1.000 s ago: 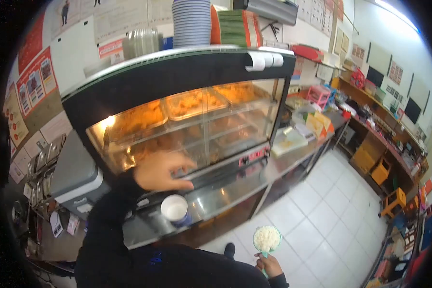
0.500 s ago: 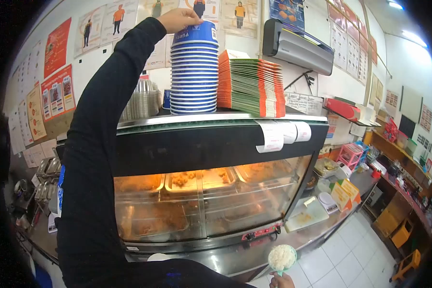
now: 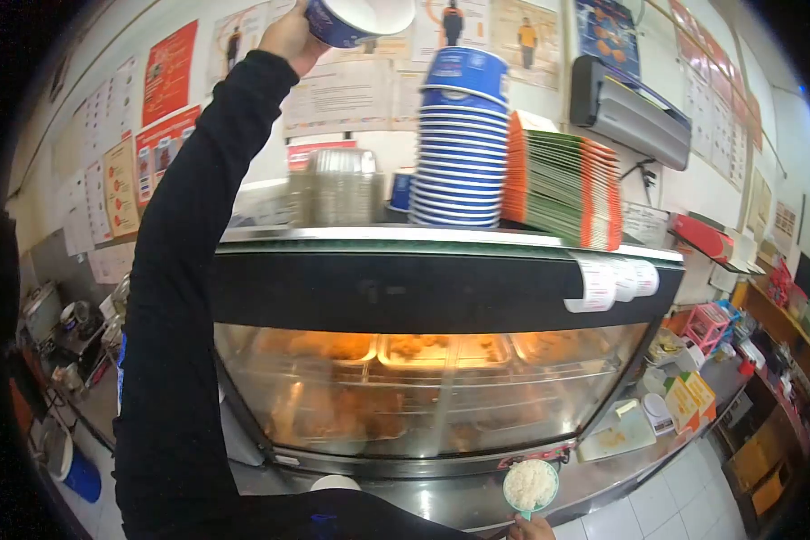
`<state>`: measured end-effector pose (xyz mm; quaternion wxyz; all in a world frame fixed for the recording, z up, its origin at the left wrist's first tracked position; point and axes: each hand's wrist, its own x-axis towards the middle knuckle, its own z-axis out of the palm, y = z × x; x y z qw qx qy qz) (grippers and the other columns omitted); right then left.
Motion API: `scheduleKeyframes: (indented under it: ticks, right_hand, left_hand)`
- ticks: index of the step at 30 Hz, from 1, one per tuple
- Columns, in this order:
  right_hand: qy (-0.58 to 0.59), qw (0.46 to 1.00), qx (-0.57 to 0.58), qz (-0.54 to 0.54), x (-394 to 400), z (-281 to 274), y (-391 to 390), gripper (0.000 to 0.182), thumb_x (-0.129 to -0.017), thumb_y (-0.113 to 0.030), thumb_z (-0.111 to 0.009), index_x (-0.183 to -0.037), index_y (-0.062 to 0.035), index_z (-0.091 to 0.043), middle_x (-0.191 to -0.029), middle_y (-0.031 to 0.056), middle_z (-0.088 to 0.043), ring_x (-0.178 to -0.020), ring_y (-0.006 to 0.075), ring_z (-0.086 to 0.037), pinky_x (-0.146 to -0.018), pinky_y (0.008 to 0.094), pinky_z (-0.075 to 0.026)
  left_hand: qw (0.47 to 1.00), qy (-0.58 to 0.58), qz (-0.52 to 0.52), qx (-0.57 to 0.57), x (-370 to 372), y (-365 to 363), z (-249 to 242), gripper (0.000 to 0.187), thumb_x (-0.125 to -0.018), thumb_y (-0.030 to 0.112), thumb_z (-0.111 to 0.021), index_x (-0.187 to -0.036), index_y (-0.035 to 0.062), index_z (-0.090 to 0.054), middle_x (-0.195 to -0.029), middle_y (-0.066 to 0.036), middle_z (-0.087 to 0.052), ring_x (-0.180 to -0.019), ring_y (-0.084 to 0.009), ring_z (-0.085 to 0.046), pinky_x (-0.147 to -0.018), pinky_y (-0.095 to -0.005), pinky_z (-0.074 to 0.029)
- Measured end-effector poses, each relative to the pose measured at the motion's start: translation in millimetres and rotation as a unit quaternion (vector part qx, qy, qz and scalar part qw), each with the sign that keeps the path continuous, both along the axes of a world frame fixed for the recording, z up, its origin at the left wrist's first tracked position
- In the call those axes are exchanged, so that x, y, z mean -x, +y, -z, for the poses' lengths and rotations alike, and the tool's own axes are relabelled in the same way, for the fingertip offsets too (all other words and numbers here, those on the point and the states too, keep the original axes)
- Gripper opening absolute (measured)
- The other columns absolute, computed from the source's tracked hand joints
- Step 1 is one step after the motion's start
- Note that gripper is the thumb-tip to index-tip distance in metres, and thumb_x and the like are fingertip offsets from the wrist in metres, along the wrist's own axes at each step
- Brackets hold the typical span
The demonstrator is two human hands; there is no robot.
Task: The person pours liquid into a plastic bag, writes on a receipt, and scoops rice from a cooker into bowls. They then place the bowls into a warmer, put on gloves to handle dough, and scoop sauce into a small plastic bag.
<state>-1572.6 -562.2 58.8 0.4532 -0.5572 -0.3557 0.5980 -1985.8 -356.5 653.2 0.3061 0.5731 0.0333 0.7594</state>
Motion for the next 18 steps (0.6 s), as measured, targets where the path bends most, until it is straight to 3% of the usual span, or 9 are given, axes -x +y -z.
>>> scheduleKeyframes:
  ticks: [1, 2, 4, 5, 6, 8, 12, 15, 18]
  right_hand:
    - [0.007, 1.0, 0.008, -0.017, 10, -5, -2, 0.026, -0.09, -0.03, -0.054, -0.074, -0.0091, -0.051, -0.057, -0.0001, -0.046, -0.049, 0.0124, -0.044, -0.046, 0.0257, -0.034]
    - [0.014, 0.999, 0.016, -0.035, 22, -9, -5, 0.026, -0.09, -0.03, -0.054, -0.074, -0.0091, -0.052, -0.057, -0.0001, -0.046, -0.049, 0.0125, -0.044, -0.046, 0.0257, -0.034]
    - [0.026, 0.996, 0.031, -0.082, 45, -9, -7, 0.025, -0.089, -0.03, -0.055, -0.077, -0.0077, -0.053, -0.06, 0.0016, -0.049, -0.052, 0.013, -0.046, -0.047, 0.0259, -0.036]
    - [0.03, 0.993, 0.039, -0.11, 54, -5, -9, 0.025, -0.089, -0.029, -0.055, -0.08, -0.0062, -0.055, -0.063, 0.0033, -0.052, -0.054, 0.0136, -0.049, -0.048, 0.026, -0.038]
    - [0.033, 0.989, 0.05, -0.136, 63, -1, -12, 0.025, -0.088, -0.029, -0.056, -0.084, -0.0047, -0.056, -0.067, 0.0049, -0.054, -0.057, 0.0141, -0.052, -0.05, 0.0262, -0.04]
    - [0.138, 0.966, 0.055, -0.213, 93, -2, -15, 0.025, -0.091, -0.023, -0.05, -0.102, -0.0009, -0.049, -0.052, 0.0026, -0.036, -0.036, 0.0177, -0.039, -0.035, 0.0313, -0.033]
    - [0.18, 0.943, -0.019, -0.279, 174, -56, -45, 0.027, -0.087, -0.019, -0.055, -0.101, 0.003, -0.048, -0.052, 0.0054, -0.041, -0.037, 0.0183, -0.045, -0.034, 0.0288, -0.037]
    - [0.12, 0.93, -0.076, -0.338, 226, -75, -56, 0.038, -0.088, -0.024, -0.056, -0.111, 0.0032, -0.044, -0.056, 0.0068, -0.046, -0.038, 0.0172, -0.046, -0.034, 0.0273, -0.038]
    - [-0.165, 0.907, -0.233, -0.31, 296, -88, -67, 0.034, -0.088, -0.011, -0.054, -0.118, 0.0003, -0.049, -0.062, 0.0072, -0.053, -0.051, 0.017, -0.054, -0.047, 0.0297, -0.044]
  left_hand:
    - [0.996, 0.054, 0.066, -0.004, 31, 4, 9, 0.028, -0.089, 0.021, -0.053, -0.109, 0.0012, -0.057, -0.109, -0.013, -0.061, -0.092, -0.0296, -0.062, -0.082, -0.0389, -0.046]
    - [0.991, 0.125, 0.032, -0.044, 52, -14, 27, 0.04, -0.095, 0.034, -0.044, -0.124, 0.0072, -0.05, -0.122, -0.01, -0.055, -0.109, -0.0194, -0.055, -0.094, -0.0323, -0.044]
    - [0.993, 0.115, 0.007, -0.005, 68, -59, 83, 0.037, -0.099, 0.027, -0.033, -0.121, 0.0017, -0.047, -0.118, -0.009, -0.057, -0.106, -0.0186, -0.057, -0.09, -0.0322, -0.048]
    - [0.939, 0.213, 0.269, -0.013, 113, -59, 110, 0.036, -0.097, 0.026, -0.037, -0.122, 0.0011, -0.047, -0.118, -0.01, -0.057, -0.107, -0.0196, -0.056, -0.091, -0.0336, -0.047]
    - [0.991, 0.103, 0.043, 0.073, 96, -105, 150, 0.039, -0.097, 0.027, -0.039, -0.124, 0.0008, -0.046, -0.119, -0.012, -0.057, -0.108, -0.0205, -0.056, -0.091, -0.0349, -0.047]
    - [0.973, 0.099, 0.155, 0.142, 125, -142, 231, 0.044, -0.095, 0.03, -0.043, -0.125, -0.0009, -0.046, -0.12, -0.012, -0.056, -0.107, -0.0216, -0.056, -0.092, -0.0359, -0.046]
    - [0.874, 0.061, 0.157, 0.456, 148, -222, 390, 0.047, -0.099, 0.035, -0.032, -0.131, 0.0024, -0.041, -0.127, -0.01, -0.051, -0.114, -0.0216, -0.052, -0.098, -0.0386, -0.041]
    - [0.8, -0.068, 0.237, 0.547, 162, -271, 498, 0.05, -0.099, 0.04, -0.025, -0.134, 0.0059, -0.037, -0.131, -0.012, -0.048, -0.119, -0.0256, -0.048, -0.1, -0.0437, -0.039]
    - [0.77, -0.169, 0.292, 0.542, 162, -307, 561, 0.051, -0.099, 0.039, -0.024, -0.134, 0.0032, -0.035, -0.13, -0.014, -0.047, -0.121, -0.0278, -0.047, -0.099, -0.0466, -0.04]
